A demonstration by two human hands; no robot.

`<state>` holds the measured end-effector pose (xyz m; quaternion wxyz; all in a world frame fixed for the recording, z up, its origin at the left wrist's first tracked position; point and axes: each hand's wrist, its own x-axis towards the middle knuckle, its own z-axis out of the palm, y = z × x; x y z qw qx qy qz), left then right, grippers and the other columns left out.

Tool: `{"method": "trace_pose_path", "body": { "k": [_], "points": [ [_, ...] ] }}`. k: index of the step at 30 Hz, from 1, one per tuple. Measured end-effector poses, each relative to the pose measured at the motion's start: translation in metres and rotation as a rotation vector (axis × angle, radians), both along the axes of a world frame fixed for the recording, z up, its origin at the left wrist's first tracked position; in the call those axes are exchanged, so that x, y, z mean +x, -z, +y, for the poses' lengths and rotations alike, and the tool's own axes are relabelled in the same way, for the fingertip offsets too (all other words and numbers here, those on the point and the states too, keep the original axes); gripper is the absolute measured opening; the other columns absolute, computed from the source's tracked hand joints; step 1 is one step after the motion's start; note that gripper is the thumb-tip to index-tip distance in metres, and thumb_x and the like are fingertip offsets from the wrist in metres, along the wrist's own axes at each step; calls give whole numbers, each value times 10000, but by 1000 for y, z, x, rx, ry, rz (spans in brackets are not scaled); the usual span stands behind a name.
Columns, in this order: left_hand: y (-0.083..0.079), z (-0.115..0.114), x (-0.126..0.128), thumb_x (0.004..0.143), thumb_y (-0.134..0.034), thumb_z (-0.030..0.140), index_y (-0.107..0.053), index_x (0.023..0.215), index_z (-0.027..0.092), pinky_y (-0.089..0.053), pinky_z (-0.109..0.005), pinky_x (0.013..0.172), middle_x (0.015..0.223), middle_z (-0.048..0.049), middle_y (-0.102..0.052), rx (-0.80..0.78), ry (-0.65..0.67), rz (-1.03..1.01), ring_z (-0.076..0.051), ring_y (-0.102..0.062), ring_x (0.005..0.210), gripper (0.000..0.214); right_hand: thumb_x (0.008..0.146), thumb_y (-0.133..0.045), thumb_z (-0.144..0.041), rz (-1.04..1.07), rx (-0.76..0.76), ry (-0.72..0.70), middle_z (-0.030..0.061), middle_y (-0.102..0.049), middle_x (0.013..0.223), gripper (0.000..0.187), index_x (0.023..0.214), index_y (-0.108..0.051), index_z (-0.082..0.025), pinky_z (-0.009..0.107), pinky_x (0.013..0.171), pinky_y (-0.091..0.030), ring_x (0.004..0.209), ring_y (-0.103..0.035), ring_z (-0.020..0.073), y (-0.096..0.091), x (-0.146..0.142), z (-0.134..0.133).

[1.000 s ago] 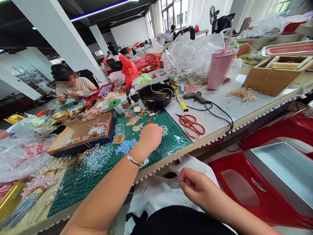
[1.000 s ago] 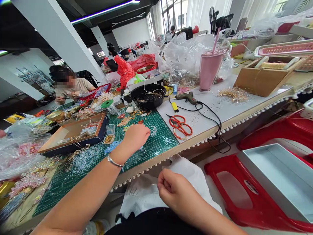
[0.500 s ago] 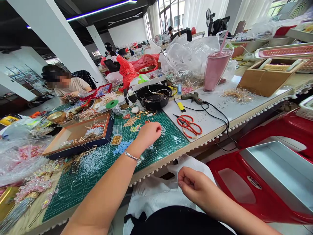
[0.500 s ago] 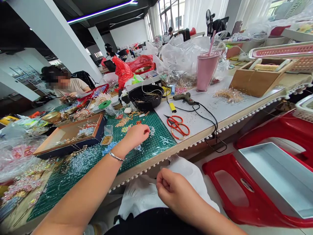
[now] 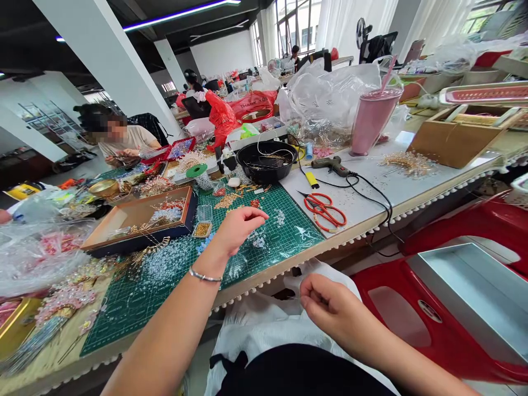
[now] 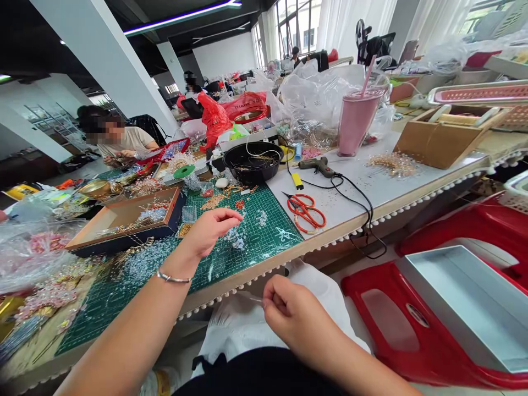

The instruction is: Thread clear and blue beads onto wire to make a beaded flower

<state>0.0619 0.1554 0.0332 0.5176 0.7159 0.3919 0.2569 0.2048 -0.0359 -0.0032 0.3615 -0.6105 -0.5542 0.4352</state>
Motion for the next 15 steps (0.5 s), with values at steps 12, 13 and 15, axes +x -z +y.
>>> {"method": "trace_pose_path", "body": {
  "k": [12,13,15],
  "points": [
    [3,-113,-29,696,-756,156,-686,759,157,-244,-144,439,698,-3,-654,-647,9,-505,-14,-438,501,94,811,-470,-160,-235,426,160,-85,-351,517,136,699,-435,-230,205,402,-286,437,-334,88,-38,-21,-7],
    [2,-114,-31,693,-759,149,-683,760,156,-263,-140,451,702,-2,-654,-635,-11,-498,-17,-456,521,102,808,-467,-155,-248,438,158,-85,-353,512,139,695,-435,-229,205,401,-288,435,-337,88,-38,-23,-7],
    [1,-115,-36,698,-759,146,-672,773,160,-294,-132,469,716,0,-656,-614,-33,-491,-24,-496,557,116,801,-465,-149,-270,446,152,-84,-367,507,138,692,-437,-228,207,401,-293,432,-346,89,-39,-26,-8]
  ]
}}
